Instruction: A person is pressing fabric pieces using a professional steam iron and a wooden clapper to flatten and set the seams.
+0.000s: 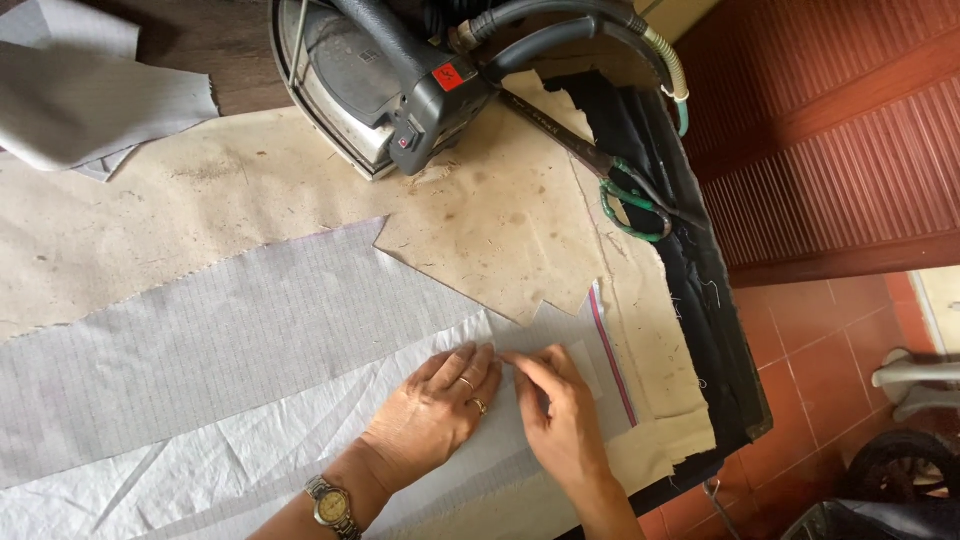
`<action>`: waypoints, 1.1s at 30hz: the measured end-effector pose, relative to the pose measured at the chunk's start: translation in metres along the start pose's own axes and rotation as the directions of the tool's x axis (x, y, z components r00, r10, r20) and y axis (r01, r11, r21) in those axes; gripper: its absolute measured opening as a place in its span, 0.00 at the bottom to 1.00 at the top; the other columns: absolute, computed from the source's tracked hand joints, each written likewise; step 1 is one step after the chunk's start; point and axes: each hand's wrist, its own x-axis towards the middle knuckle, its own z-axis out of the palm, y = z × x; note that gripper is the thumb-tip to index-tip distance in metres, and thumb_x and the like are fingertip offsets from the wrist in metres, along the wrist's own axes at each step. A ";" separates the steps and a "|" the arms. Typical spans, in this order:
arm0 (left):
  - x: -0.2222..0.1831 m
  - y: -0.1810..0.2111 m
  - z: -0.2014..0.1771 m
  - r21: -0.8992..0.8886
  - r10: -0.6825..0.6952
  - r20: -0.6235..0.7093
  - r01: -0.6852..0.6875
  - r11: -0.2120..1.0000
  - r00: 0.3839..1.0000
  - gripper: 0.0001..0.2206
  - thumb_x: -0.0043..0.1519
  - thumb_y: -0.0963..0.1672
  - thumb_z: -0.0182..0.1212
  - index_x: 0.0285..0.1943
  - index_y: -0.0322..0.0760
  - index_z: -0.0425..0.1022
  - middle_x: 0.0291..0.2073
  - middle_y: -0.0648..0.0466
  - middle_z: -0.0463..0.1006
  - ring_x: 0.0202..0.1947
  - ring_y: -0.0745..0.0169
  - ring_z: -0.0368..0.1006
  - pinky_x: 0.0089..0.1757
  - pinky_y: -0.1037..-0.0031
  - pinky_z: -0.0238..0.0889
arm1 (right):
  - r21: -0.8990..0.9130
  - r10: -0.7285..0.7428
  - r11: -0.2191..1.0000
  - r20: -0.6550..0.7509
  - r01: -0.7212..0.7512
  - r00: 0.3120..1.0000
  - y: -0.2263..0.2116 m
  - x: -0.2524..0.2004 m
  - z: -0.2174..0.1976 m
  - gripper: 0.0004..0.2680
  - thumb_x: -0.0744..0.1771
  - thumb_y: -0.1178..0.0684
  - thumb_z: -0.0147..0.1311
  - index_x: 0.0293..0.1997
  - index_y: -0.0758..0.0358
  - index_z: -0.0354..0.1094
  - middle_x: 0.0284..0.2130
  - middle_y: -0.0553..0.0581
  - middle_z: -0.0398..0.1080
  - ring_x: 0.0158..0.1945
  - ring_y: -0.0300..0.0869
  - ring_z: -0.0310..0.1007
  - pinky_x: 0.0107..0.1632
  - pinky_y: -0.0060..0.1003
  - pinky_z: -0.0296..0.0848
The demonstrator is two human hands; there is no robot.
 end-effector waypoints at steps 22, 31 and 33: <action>-0.008 0.016 0.016 -0.071 -0.069 0.032 0.071 0.995 0.997 0.23 0.57 0.41 0.43 0.61 0.22 0.64 0.59 0.34 0.66 0.60 0.36 0.61 0.59 0.57 0.54 | -0.168 -0.420 0.903 -0.160 0.395 0.893 -0.090 0.110 -0.054 0.07 0.67 0.57 0.48 0.46 0.64 0.70 0.34 0.56 0.69 0.33 0.40 0.66 0.37 0.34 0.69; 0.010 0.042 0.026 0.002 -0.121 0.387 0.130 0.991 0.914 0.25 0.60 0.44 0.37 0.65 0.24 0.57 0.64 0.28 0.56 0.65 0.22 0.48 0.59 0.34 0.39 | -0.328 -0.525 0.742 0.257 0.584 0.811 -0.144 0.309 -0.023 0.13 0.61 0.44 0.63 0.38 0.62 0.72 0.31 0.60 0.68 0.32 0.48 0.71 0.38 0.40 0.70; 0.024 0.040 0.006 -0.023 -0.066 0.614 0.102 0.995 0.786 0.25 0.62 0.41 0.36 0.68 0.19 0.48 0.66 0.21 0.47 0.65 0.15 0.40 0.56 0.27 0.36 | -0.325 -0.128 0.923 0.243 0.205 0.962 -0.158 0.335 -0.018 0.17 0.61 0.38 0.62 0.44 0.58 0.68 0.32 0.51 0.73 0.33 0.36 0.72 0.36 0.33 0.69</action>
